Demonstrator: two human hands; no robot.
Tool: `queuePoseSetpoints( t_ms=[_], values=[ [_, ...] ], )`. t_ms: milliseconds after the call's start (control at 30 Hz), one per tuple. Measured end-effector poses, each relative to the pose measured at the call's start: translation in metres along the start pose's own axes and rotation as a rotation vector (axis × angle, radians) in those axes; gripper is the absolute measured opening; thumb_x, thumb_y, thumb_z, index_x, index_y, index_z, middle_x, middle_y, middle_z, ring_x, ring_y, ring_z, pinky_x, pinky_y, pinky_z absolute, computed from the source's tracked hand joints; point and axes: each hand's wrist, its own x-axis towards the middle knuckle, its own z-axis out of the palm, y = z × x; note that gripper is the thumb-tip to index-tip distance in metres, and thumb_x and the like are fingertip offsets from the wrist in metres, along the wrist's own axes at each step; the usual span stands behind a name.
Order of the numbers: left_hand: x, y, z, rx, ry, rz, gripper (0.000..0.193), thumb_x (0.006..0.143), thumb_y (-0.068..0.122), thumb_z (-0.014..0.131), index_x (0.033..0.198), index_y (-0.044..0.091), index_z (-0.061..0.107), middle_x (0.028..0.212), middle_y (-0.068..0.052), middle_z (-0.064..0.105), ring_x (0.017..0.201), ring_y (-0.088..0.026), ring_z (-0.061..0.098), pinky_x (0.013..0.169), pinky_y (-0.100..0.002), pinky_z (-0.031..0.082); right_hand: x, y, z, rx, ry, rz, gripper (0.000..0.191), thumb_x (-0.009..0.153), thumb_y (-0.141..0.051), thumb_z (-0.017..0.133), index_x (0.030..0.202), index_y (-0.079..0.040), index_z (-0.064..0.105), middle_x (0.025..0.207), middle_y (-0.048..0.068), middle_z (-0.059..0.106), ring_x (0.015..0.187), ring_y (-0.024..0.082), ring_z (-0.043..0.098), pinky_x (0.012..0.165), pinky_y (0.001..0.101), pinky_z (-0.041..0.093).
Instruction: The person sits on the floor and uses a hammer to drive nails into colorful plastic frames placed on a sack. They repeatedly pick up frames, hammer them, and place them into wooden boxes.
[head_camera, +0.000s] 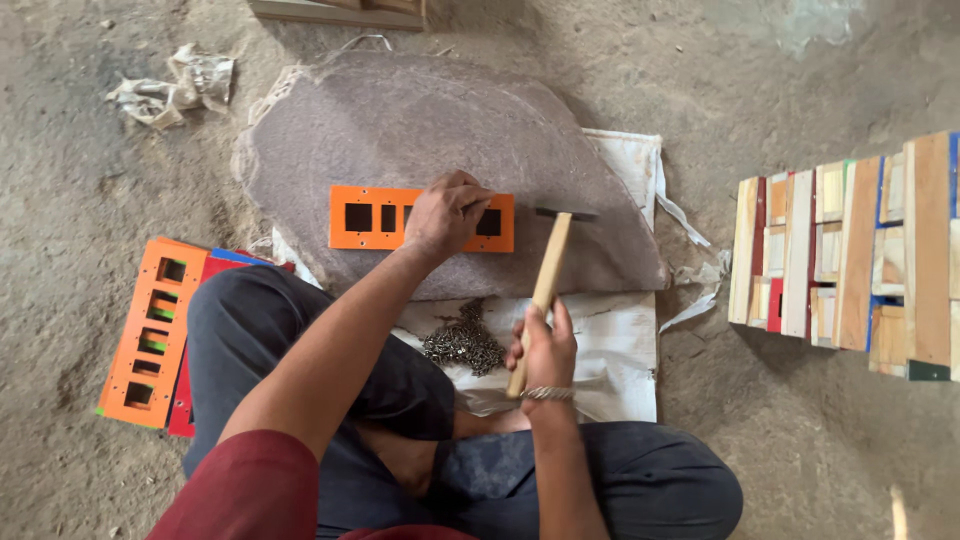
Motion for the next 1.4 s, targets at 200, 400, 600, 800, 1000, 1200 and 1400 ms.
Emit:
queuePoseSetpoints(
  t_ms=[200,400,600,800,1000,1200,1400],
  values=[
    [0.0,-0.009,0.004,0.015,-0.019,0.001,0.011,0.091,0.017,0.073,0.098,0.012,0.08,0.108,-0.004,0.074,0.104,-0.028,0.069,0.094,-0.04,0.055,-0.017,0.013,-0.002,-0.533,0.048,-0.455,0.056,0.1,-0.022,0.055,0.152,-0.004,0.041,0.082,0.008,0.065,0.052,0.01,0.057,0.039,0.0263,0.051],
    [0.001,-0.009,0.004,-0.043,-0.016,0.019,0.024,0.094,0.016,0.07,0.117,0.01,0.072,0.11,-0.009,0.075,0.108,-0.028,0.067,0.099,-0.042,0.052,-0.025,0.012,0.002,-0.756,0.047,-0.66,0.062,0.099,-0.025,0.061,0.152,0.001,0.041,0.114,0.023,0.072,0.087,0.025,0.075,0.072,0.0389,0.062],
    [0.0,-0.005,0.0,-0.055,-0.079,-0.068,0.038,0.097,0.015,0.068,0.133,0.013,0.058,0.102,-0.005,0.077,0.097,-0.025,0.071,0.089,-0.04,0.057,-0.027,0.001,0.012,-0.869,0.038,-0.776,0.059,0.099,-0.023,0.059,0.153,-0.004,0.044,0.128,0.028,0.068,0.107,0.037,0.072,0.087,0.044,0.06],
    [0.002,0.0,-0.003,-0.072,-0.109,-0.13,0.044,0.098,0.017,0.067,0.139,0.013,0.05,0.104,-0.003,0.076,0.095,-0.02,0.072,0.086,-0.036,0.059,-0.023,0.0,0.013,-0.954,0.029,-0.874,0.056,0.101,-0.021,0.058,0.152,-0.003,0.046,0.129,0.03,0.067,0.113,0.041,0.07,0.092,0.0458,0.058],
    [0.004,-0.002,-0.001,-0.049,-0.154,-0.185,0.048,0.098,0.019,0.067,0.142,0.014,0.046,0.106,-0.002,0.076,0.095,-0.019,0.072,0.088,-0.035,0.059,-0.023,-0.002,0.01,-0.976,0.024,-0.879,0.056,0.1,-0.02,0.058,0.153,-0.003,0.046,0.123,0.03,0.069,0.107,0.041,0.072,0.087,0.0453,0.059],
    [0.006,-0.004,0.003,-0.052,-0.206,-0.271,0.053,0.099,0.02,0.066,0.146,0.016,0.04,0.111,-0.003,0.075,0.095,-0.017,0.073,0.086,-0.033,0.061,-0.023,-0.004,0.012,-1.05,0.068,-0.642,0.059,0.099,-0.022,0.055,0.154,-0.006,0.041,0.105,0.025,0.071,0.092,0.035,0.076,0.072,0.0425,0.063],
    [0.004,-0.006,0.002,-0.097,-0.146,-0.216,0.056,0.097,0.015,0.069,0.144,0.015,0.04,0.11,-0.004,0.078,0.096,-0.02,0.073,0.088,-0.036,0.06,-0.021,-0.002,0.007,-1.039,0.062,-0.908,0.056,0.101,-0.019,0.056,0.153,-0.001,0.046,0.111,0.03,0.071,0.096,0.039,0.074,0.078,0.0454,0.061]
  ],
)
